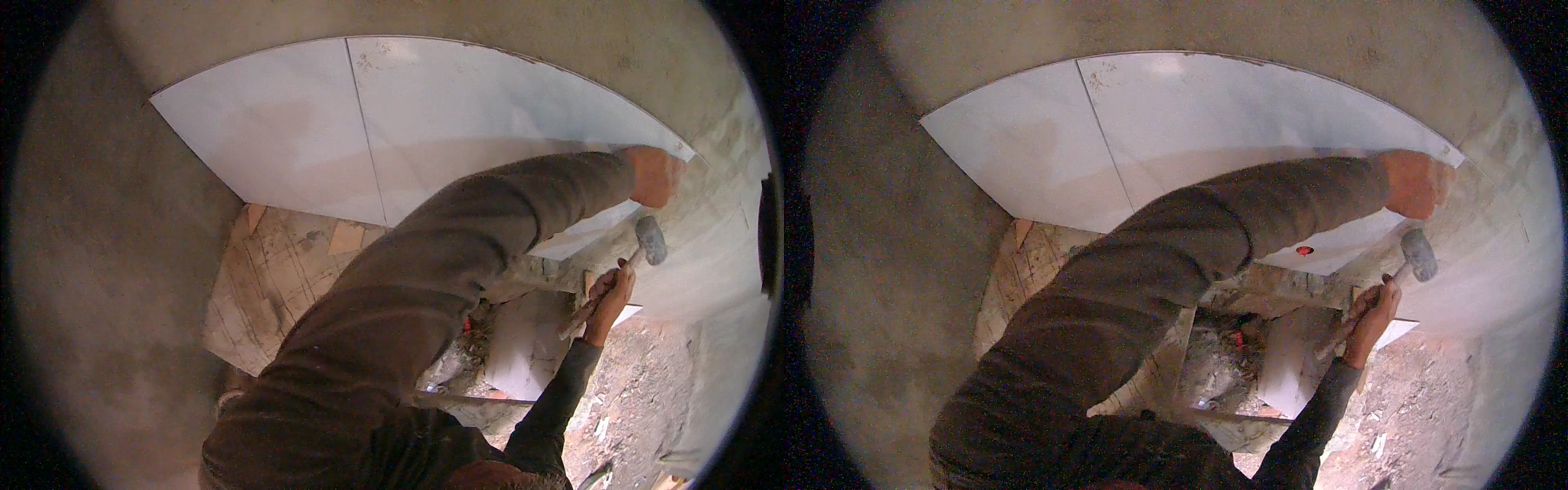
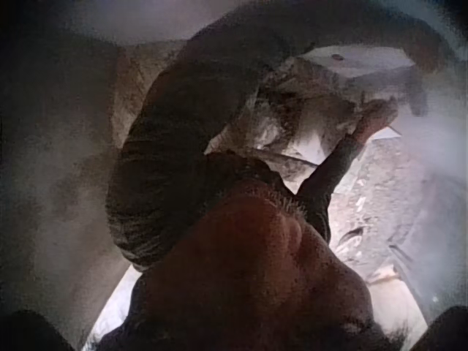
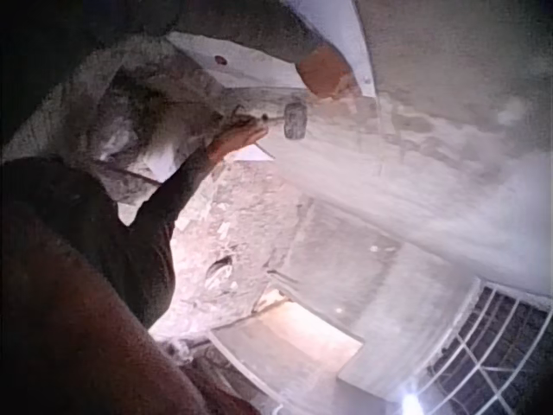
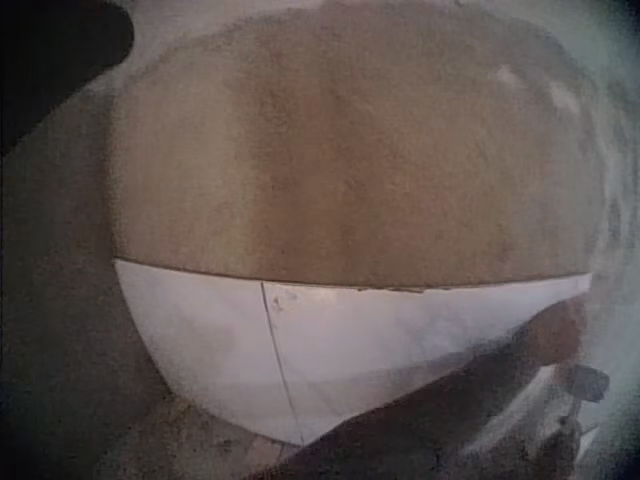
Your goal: The person applies adhesive and places tiles onto a wall, using a rubber mallet to level them and inserting spacers to maintain gaps.
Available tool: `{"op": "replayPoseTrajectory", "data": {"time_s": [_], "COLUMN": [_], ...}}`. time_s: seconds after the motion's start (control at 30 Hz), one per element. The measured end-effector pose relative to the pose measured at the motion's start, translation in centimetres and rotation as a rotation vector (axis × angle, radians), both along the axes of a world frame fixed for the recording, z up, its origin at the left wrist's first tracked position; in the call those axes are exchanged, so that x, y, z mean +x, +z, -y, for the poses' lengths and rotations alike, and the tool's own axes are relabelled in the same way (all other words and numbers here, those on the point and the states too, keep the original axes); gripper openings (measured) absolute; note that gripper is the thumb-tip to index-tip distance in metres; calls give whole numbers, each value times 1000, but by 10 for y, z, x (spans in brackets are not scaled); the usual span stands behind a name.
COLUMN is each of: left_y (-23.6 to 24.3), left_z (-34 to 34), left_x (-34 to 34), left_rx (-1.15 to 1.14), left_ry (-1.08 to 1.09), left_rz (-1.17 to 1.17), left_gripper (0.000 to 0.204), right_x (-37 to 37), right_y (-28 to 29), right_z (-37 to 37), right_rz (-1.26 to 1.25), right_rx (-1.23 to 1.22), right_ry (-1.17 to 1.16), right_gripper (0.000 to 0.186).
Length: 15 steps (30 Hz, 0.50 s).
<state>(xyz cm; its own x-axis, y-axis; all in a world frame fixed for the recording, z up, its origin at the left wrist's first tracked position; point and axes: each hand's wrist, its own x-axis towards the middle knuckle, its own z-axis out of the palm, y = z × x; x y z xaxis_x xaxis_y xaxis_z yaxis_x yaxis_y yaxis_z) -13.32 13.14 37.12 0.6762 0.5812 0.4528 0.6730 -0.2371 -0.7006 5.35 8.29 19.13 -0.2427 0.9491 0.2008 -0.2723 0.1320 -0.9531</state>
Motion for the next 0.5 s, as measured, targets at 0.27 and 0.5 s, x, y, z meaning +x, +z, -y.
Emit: {"op": "replayPoseTrajectory", "data": {"time_s": [0.27, 0.5], "left_y": [-14, 36], "left_z": [-36, -10], "left_x": [-9, -59], "left_rx": [-147, 95], "left_ry": [-165, -96], "left_rz": [-265, -260], "left_gripper": [13, 10], "right_x": [52, -24], "right_y": [-44, -58], "right_z": [28, 4], "right_rz": [843, 815], "right_rx": [755, 1370], "right_ry": [17, 232], "right_gripper": [55, 39]}}
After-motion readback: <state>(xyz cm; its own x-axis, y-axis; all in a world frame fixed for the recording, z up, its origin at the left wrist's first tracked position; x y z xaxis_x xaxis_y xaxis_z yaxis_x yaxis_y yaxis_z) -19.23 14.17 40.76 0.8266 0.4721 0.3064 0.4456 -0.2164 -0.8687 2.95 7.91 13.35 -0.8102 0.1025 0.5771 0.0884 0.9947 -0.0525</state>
